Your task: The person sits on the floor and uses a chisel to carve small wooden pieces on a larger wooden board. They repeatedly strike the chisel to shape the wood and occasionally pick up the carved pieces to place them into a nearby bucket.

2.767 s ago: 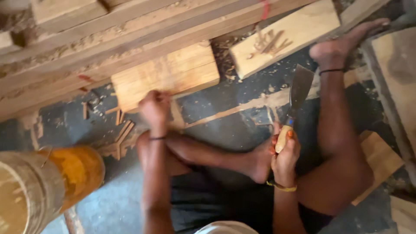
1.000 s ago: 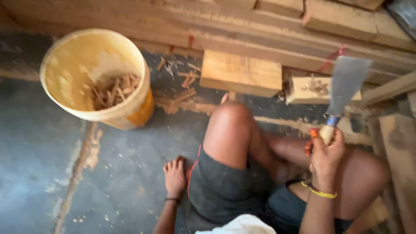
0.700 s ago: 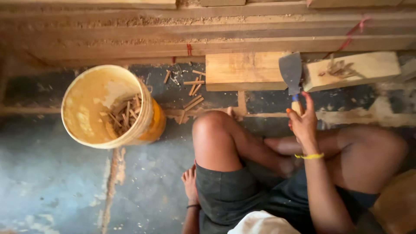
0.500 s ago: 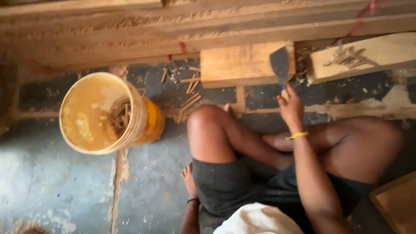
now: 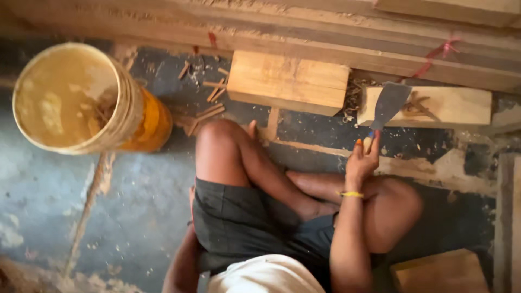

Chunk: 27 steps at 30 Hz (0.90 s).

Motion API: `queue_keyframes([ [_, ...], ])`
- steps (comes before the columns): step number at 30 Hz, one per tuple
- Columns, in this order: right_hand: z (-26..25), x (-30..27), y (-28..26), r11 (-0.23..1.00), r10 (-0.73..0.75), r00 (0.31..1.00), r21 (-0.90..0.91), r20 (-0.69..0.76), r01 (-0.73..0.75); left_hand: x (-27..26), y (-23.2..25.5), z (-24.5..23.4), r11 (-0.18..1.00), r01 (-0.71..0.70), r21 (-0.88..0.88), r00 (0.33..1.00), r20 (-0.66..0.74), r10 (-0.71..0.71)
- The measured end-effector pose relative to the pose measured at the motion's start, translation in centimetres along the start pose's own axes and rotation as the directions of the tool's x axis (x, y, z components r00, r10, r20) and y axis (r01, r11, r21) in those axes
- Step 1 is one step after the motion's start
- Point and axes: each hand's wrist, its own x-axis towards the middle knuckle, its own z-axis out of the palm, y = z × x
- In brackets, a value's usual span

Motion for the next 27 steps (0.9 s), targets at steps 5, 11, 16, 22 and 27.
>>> queue_keyframes([
  [5,1.2,-1.3,-3.7,0.870,0.419,0.880,0.177,0.225,-0.460,2.0,-2.4,0.3,0.997,-0.074,0.001,0.990,-0.124,0.074],
  [11,3.7,-3.6,-4.3,0.827,0.510,0.766,0.023,0.393,-0.562,6.2,-3.9,-2.9,0.998,-0.026,-0.057,0.913,-0.407,0.001],
  [16,4.4,-4.5,-4.2,0.788,0.560,0.703,-0.022,0.438,-0.615,10.4,-3.9,-4.7,0.988,-0.103,-0.113,0.839,-0.543,0.025],
  [22,4.5,-4.3,-4.8,0.796,0.574,0.699,-0.091,0.426,-0.599,16.3,-2.0,-4.6,0.963,-0.169,-0.212,0.808,-0.590,0.012],
  [27,4.5,-4.4,-3.5,0.819,0.574,0.714,-0.248,0.401,-0.518,23.7,-0.3,-7.3,0.952,-0.221,-0.211,0.782,-0.621,0.044],
])
